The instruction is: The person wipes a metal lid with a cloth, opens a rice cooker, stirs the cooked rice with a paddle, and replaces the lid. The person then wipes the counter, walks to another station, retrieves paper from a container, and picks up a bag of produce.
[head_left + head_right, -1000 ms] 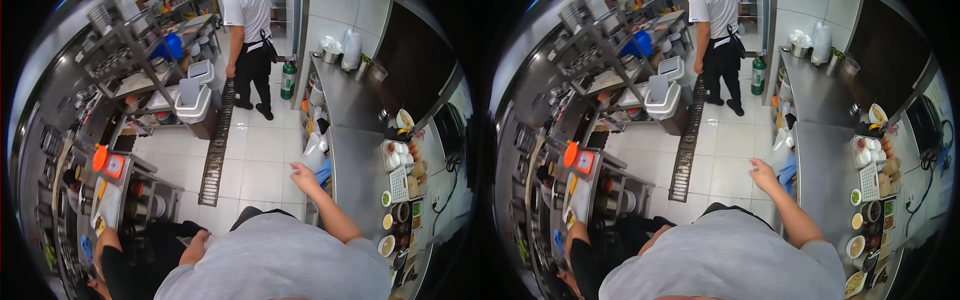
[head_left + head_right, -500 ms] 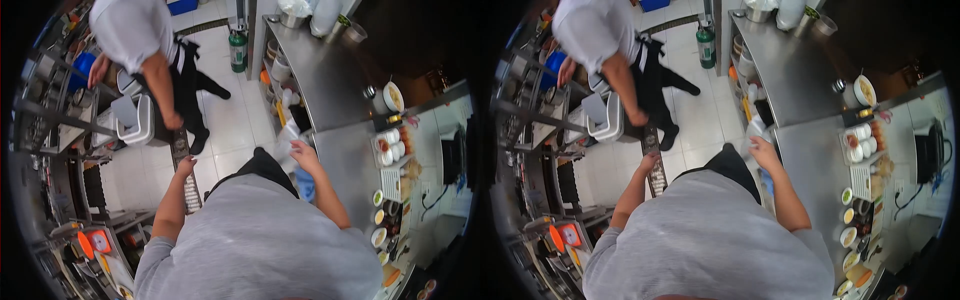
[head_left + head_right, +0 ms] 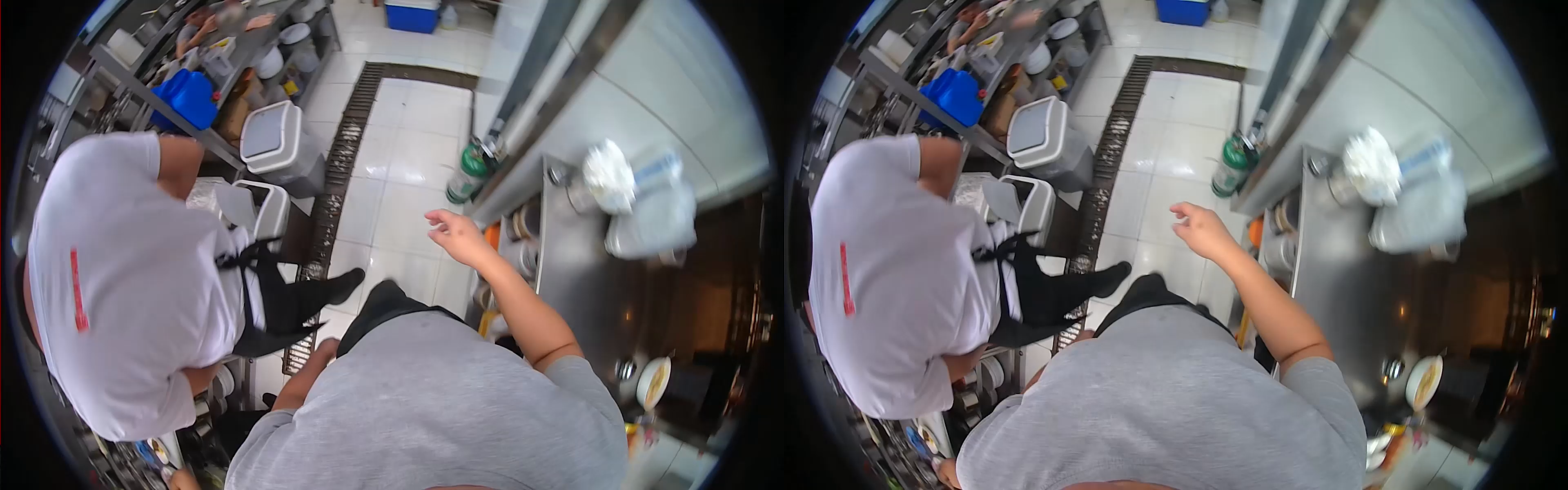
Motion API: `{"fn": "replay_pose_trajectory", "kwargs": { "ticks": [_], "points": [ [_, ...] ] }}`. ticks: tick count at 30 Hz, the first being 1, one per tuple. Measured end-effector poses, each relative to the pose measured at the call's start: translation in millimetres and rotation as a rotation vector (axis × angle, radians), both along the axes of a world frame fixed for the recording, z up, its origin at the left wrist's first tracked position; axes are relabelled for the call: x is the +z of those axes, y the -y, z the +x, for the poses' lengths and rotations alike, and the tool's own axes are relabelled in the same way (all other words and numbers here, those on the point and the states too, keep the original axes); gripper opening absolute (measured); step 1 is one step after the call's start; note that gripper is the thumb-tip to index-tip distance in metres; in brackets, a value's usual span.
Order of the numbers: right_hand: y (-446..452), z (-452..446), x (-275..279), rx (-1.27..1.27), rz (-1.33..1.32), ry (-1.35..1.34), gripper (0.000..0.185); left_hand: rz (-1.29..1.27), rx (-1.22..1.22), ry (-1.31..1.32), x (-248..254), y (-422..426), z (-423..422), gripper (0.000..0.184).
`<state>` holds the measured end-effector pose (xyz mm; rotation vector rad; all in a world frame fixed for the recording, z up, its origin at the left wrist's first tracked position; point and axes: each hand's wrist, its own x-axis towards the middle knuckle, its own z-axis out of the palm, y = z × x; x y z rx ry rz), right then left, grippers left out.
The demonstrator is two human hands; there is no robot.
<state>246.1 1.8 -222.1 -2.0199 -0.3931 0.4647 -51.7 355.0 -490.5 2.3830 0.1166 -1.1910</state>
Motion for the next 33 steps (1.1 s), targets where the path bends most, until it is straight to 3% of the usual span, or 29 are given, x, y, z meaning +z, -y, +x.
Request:
{"fn": "replay_pose_trajectory", "kwargs": {
  "ticks": [4,6,8,10,11,12,13,14,15,17,19,21,22,24,27,28,29,31,33],
  "points": [
    [-60.3,112.0,-9.9,0.261,-0.166,0.291,0.036,0.035,0.307,-0.206,-29.4,-31.8,30.3,0.040],
    [-67.9,150.6,-41.6,0.273,-0.166,0.289,0.036,0.044,0.385,-0.262,-34.1,-49.6,78.0,0.040],
    [-54.2,181.8,-105.6,0.164,-0.237,0.065,0.034,0.042,0.443,-0.299,-40.6,-69.4,143.1,0.040],
    [-13.9,202.8,-205.0,0.197,-0.500,0.072,0.029,0.046,0.457,-0.295,-53.0,-102.9,234.2,0.040],
    [17.2,204.5,-251.1,0.342,-0.638,0.109,0.030,0.052,0.405,-0.236,-56.2,-124.4,288.8,0.040],
    [39.0,206.6,-277.9,0.380,-0.874,-0.084,0.030,0.097,0.114,-0.022,-48.1,-146.8,343.3,0.039],
    [63.9,199.5,-302.6,0.513,-1.004,-0.004,0.029,0.203,-0.161,0.225,-38.1,-168.8,398.8,0.038],
    [80.6,193.5,-312.3,0.517,-0.998,-0.142,0.028,0.300,0.013,0.330,16.3,-165.9,449.5,0.038],
    [89.0,198.5,-309.3,0.451,-0.955,-0.328,0.027,0.338,-0.014,0.305,12.0,-186.3,504.7,0.040],
    [94.6,229.1,-306.7,0.288,-0.857,-0.576,0.025,0.107,0.638,0.598,70.6,-176.3,596.6,0.041],
    [82.5,281.8,-304.8,0.213,-0.779,-0.672,0.023,-0.041,0.677,0.645,121.4,-172.5,677.2,0.041],
    [60.8,356.2,-299.0,0.192,-0.705,-0.690,0.022,-0.389,0.843,0.751,160.0,-167.5,729.5,0.038],
    [44.8,398.4,-296.3,0.194,-0.663,-0.681,0.021,-0.401,0.840,0.783,182.3,-168.4,751.3,0.037],
    [1.6,506.3,-297.9,0.204,-0.564,-0.586,0.020,-0.412,0.837,0.834,224.5,-177.5,777.6,0.035],
    [-108.1,678.7,-247.5,0.204,-0.541,-0.340,0.016,-0.124,0.715,0.973,293.0,-234.4,804.1,0.035],
    [-143.9,735.4,-251.1,0.321,-0.558,-0.126,0.016,-0.119,0.824,1.006,320.9,-257.4,805.6,0.035],
    [-173.2,797.7,-287.2,0.358,-0.403,0.056,0.016,-0.116,0.928,1.042,345.7,-285.9,807.4,0.035],
    [-269.5,842.0,-167.7,0.157,-0.195,-0.113,0.024,0.039,0.944,1.263,390.5,-352.6,811.3,0.033],
    [-340.7,870.0,-101.0,0.137,-0.034,-0.070,0.027,0.125,1.040,1.438,444.2,-413.0,817.1,0.035]
  ]
}}
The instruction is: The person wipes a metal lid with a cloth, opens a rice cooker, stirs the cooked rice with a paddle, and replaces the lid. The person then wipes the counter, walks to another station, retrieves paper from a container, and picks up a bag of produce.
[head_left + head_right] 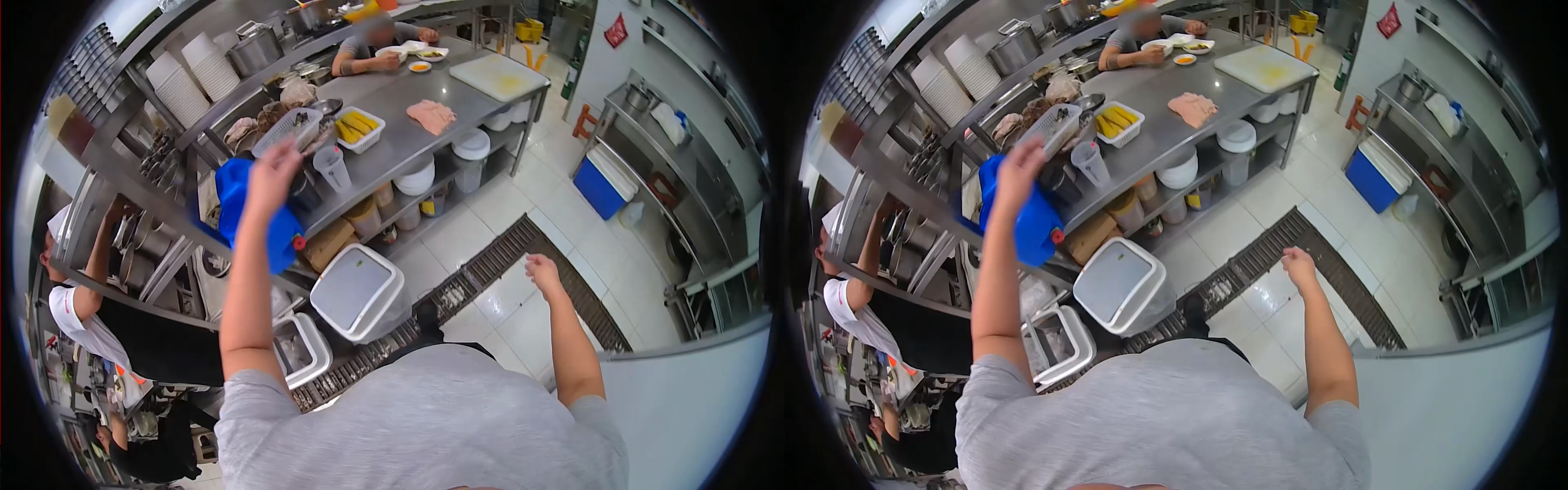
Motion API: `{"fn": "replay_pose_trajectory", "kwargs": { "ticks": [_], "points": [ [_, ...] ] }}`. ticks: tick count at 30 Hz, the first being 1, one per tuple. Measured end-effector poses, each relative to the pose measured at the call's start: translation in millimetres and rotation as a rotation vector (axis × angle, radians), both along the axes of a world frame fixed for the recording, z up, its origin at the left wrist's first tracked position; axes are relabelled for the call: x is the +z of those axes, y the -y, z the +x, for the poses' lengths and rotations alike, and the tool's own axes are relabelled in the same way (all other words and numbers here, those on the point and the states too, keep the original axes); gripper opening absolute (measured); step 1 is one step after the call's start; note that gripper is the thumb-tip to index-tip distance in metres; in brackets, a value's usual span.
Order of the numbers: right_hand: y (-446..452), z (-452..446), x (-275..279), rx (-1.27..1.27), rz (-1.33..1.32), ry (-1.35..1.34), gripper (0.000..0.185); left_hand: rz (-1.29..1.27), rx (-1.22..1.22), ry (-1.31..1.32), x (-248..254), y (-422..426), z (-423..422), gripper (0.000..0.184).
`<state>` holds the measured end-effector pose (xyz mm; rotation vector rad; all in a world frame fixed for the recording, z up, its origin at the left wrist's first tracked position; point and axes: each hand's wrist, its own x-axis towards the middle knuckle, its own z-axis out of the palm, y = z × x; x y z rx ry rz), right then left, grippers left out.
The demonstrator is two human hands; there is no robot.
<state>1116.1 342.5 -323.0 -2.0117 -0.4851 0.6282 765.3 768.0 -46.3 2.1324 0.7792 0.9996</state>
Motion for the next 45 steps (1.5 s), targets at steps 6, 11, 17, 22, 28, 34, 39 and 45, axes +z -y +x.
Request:
{"fn": "replay_pose_trajectory", "kwargs": {
  "ticks": [6,11,17,22,28,34,39,45],
  "points": [
    [-91.4,43.5,-90.6,0.221,-0.135,-0.037,0.022,0.385,0.223,0.076,147.5,-135.4,53.5,0.048],
    [-95.0,39.2,-111.4,0.268,-0.444,-0.365,0.023,0.499,0.523,-0.202,193.3,-271.5,133.6,0.061],
    [-171.1,123.3,-81.3,0.445,-0.485,-0.202,0.025,0.717,0.496,-1.024,188.2,-437.4,188.8,0.038],
    [-340.1,203.8,3.4,0.654,-0.272,-0.242,0.029,0.846,0.634,-1.275,194.3,-437.6,190.2,0.022],
    [-512.2,247.4,142.5,1.105,-0.074,-0.062,0.024,-0.079,0.789,-0.458,198.7,-382.5,189.3,0.053],
    [-587.4,257.7,156.7,1.223,0.105,-0.218,0.029,-0.203,0.927,-0.352,203.8,-383.6,189.6,0.062],
    [-585.3,263.6,138.7,1.364,0.121,-0.295,0.026,-0.330,0.798,-0.156,202.2,-384.8,190.0,0.055],
    [-580.3,291.6,145.8,1.315,0.082,-0.224,0.028,-0.378,0.761,-0.125,204.9,-395.5,169.8,0.040]
  ]
}}
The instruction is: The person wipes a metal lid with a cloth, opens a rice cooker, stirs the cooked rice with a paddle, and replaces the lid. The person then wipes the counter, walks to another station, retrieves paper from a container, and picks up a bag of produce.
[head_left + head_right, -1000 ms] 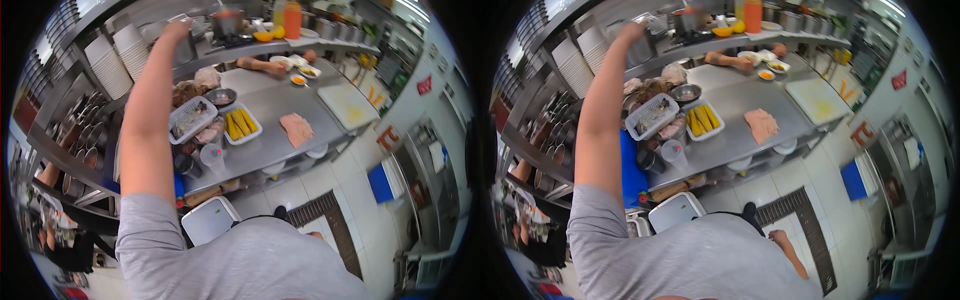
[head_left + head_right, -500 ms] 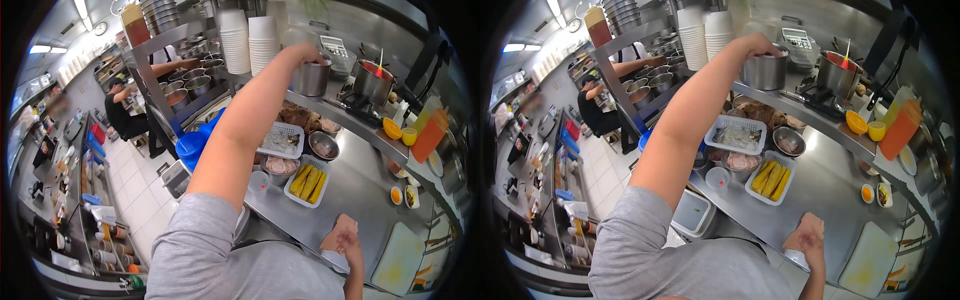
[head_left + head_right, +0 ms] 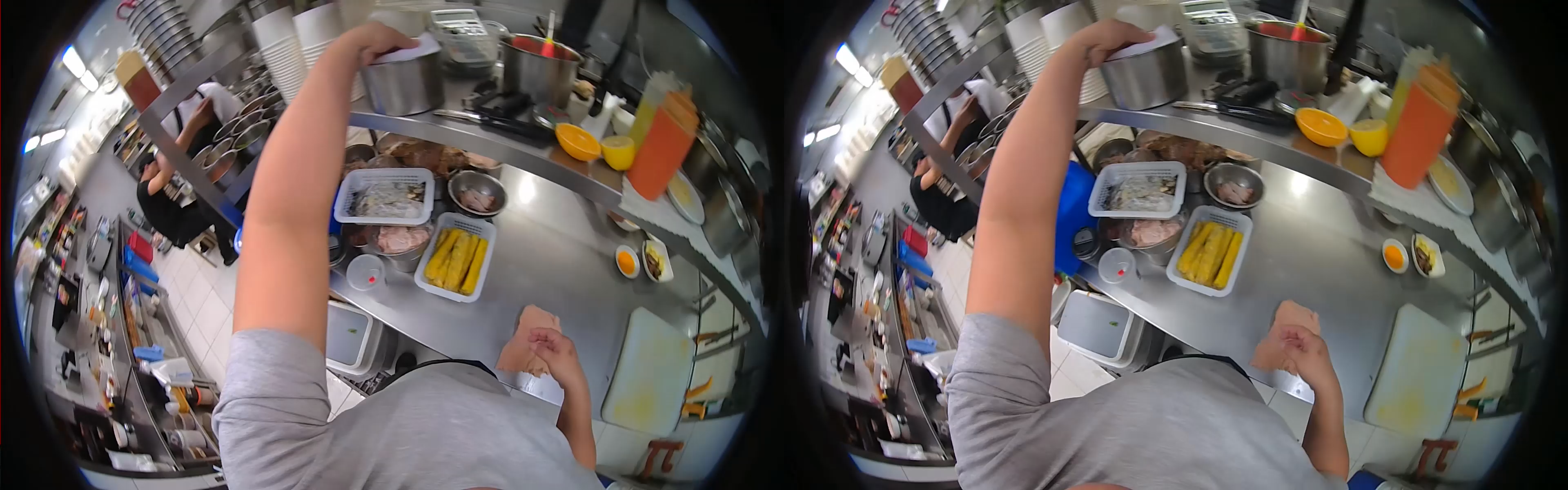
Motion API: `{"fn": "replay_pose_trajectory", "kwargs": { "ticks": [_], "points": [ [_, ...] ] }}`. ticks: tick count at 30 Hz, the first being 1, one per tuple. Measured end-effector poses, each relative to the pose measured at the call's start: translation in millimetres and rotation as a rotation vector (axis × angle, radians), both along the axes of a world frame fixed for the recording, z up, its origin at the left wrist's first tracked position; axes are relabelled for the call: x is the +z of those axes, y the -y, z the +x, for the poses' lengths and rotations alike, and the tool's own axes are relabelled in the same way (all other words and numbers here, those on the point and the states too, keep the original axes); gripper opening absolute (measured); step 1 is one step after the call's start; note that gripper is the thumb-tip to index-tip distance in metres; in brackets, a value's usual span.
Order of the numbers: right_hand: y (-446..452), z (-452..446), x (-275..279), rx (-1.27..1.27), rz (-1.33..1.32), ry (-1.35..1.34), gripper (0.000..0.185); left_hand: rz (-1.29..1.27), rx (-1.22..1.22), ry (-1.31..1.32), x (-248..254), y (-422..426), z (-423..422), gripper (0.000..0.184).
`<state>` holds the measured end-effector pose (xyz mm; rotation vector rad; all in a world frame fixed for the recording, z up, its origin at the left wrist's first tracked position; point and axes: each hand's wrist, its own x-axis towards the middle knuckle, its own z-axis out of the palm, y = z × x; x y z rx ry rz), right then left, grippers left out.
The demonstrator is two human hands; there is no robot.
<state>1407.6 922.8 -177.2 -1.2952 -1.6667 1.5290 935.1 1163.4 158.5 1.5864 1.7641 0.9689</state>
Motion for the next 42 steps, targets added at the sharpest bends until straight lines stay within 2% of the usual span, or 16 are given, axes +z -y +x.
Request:
{"fn": "replay_pose_trajectory", "kwargs": {
  "ticks": [1,4,11,20,23,26,29,32,35,38,41,42],
  "points": [
    [-1.2,5.6,-4.1,-0.030,-0.002,-0.008,0.028,0.051,-0.068,0.039,-0.2,2.3,-1.7,0.038],
    [1.1,9.4,1.4,-0.066,0.012,0.001,0.027,0.295,0.021,0.026,0.6,-0.4,-9.6,0.043],
    [3.6,8.0,18.2,-0.048,0.111,0.107,0.027,0.348,0.077,0.048,17.6,50.6,22.5,0.062],
    [-3.7,-16.2,32.8,-0.044,0.240,0.067,0.027,0.441,-0.128,0.497,9.3,43.8,6.0,0.054],
    [-5.0,-26.8,41.1,-0.031,0.217,0.010,0.030,0.478,-0.146,0.537,2.9,50.6,12.5,0.051],
    [-7.5,-33.7,47.7,0.013,0.205,-0.014,0.032,0.383,-0.066,0.186,5.7,62.3,21.2,0.046],
    [-10.0,-36.5,48.0,0.016,0.199,-0.022,0.032,0.167,-0.037,-0.334,12.2,74.5,29.0,0.044],
    [-10.9,-37.9,51.0,0.019,0.200,-0.010,0.032,0.121,-0.068,-0.610,16.1,79.5,30.0,0.040],
    [-12.1,-37.1,51.0,0.019,0.210,-0.011,0.032,0.073,-0.181,-0.509,17.5,70.9,19.4,0.036],
    [-12.0,-35.5,46.8,0.002,0.202,-0.029,0.032,0.121,-0.245,-0.240,10.9,62.6,6.7,0.031],
    [-12.4,-34.0,45.3,-0.003,0.196,-0.017,0.031,0.090,-0.166,-0.054,11.2,56.9,1.6,0.027],
    [-12.5,-33.9,46.0,0.000,0.200,-0.009,0.031,0.059,-0.180,-0.122,12.9,56.1,1.0,0.027]
  ]
}}
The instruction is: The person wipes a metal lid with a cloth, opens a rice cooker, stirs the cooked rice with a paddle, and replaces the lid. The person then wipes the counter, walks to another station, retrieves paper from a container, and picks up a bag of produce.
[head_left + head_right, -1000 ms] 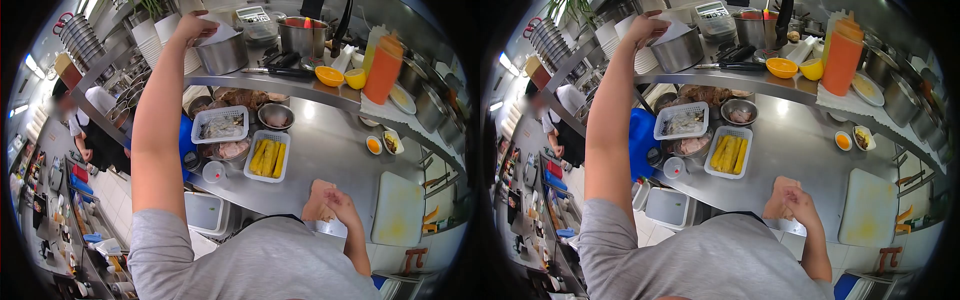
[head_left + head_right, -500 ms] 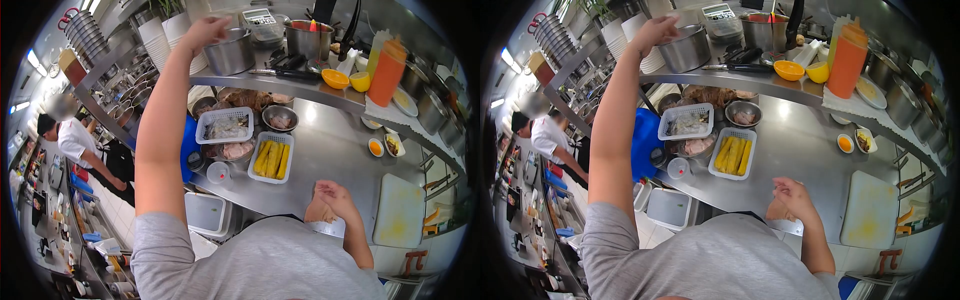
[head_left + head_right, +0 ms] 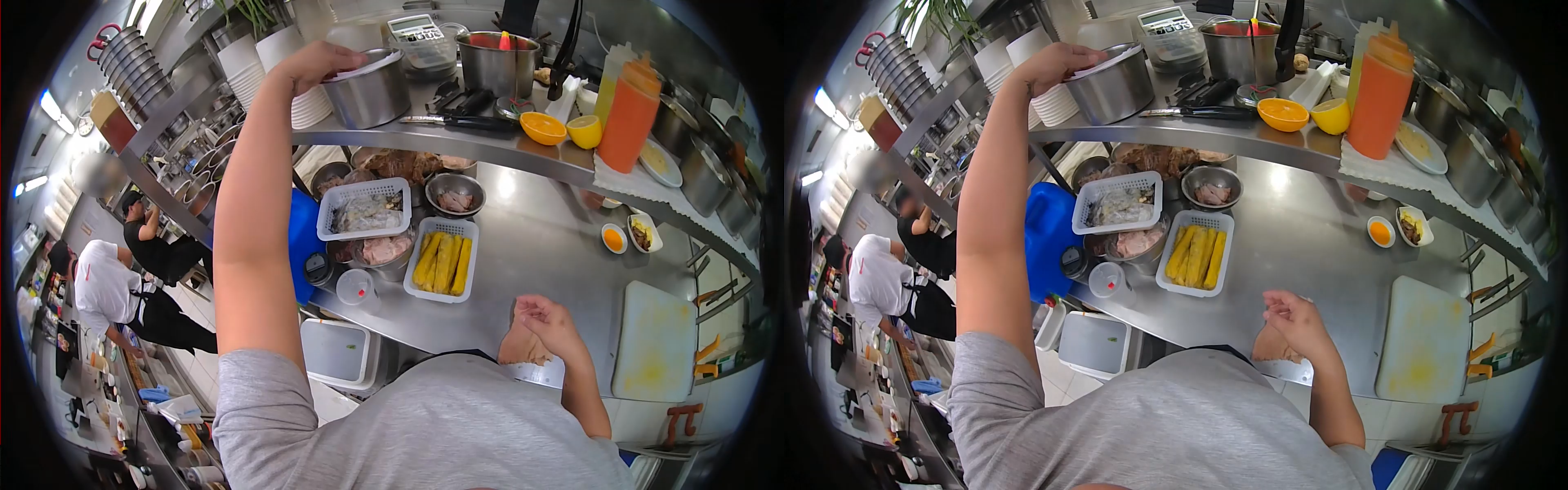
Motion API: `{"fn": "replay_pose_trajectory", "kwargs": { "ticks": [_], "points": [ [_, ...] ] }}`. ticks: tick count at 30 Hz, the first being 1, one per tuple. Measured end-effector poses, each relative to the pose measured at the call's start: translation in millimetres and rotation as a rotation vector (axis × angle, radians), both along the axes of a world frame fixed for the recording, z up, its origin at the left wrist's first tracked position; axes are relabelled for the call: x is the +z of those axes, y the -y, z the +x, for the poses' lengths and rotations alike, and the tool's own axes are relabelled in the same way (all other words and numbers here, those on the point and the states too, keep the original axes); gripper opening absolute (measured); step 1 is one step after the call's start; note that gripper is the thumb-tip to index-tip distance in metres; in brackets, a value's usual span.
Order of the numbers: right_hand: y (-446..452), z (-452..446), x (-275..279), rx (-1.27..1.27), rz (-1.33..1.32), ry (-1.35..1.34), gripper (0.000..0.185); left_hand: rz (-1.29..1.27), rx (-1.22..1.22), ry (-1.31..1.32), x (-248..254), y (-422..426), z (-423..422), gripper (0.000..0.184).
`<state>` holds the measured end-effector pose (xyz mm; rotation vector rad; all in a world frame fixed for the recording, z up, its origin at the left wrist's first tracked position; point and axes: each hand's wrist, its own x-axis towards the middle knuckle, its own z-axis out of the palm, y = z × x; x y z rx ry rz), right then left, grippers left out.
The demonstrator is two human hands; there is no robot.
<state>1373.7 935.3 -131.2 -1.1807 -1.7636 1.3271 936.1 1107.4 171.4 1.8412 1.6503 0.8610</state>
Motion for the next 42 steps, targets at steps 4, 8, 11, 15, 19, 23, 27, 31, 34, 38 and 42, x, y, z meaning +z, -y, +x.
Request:
{"fn": "replay_pose_trajectory", "kwargs": {
  "ticks": [4,8,11,15,19,23,27,31,34,38,42],
  "points": [
    [-1.3,1.0,-0.1,0.005,0.012,0.017,0.031,-0.122,0.007,-0.312,9.0,-0.5,5.2,0.027],
    [-3.1,0.5,-2.6,-0.002,0.011,-0.006,0.031,-0.173,-0.019,-0.418,9.4,-12.2,-2.5,0.028],
    [-4.0,1.5,-1.2,-0.003,0.022,0.010,0.032,0.211,0.134,-0.247,3.5,-7.1,0.8,0.022],
    [-2.5,-2.0,20.1,-0.142,0.022,-0.154,0.045,0.595,0.216,0.005,7.8,40.1,44.4,0.016],
    [5.4,-48.1,110.6,-0.266,0.664,-0.560,0.057,0.284,-0.274,0.000,-51.1,140.1,163.0,0.013],
    [-3.6,-39.2,152.1,-0.012,1.125,-0.359,0.044,0.423,-0.790,0.019,-65.7,187.4,203.5,0.015],
    [7.8,-19.0,194.0,0.017,1.174,-0.699,0.020,1.010,-0.669,-0.043,-20.7,205.2,174.8,0.021],
    [12.8,-4.5,189.1,0.032,1.088,-0.774,0.019,1.125,-0.700,-0.177,-18.3,220.1,169.1,0.019],
    [9.6,-0.6,170.5,-0.029,1.006,-0.680,0.019,1.124,-0.717,-0.186,-23.8,222.7,172.1,0.018],
    [6.4,4.9,158.3,-0.052,0.952,-0.640,0.019,1.129,-0.713,-0.175,-32.2,225.3,172.2,0.017],
    [2.0,5.2,153.2,-0.068,0.914,-0.618,0.019,1.141,-0.717,-0.161,-33.6,220.0,171.0,0.015]
  ]
}}
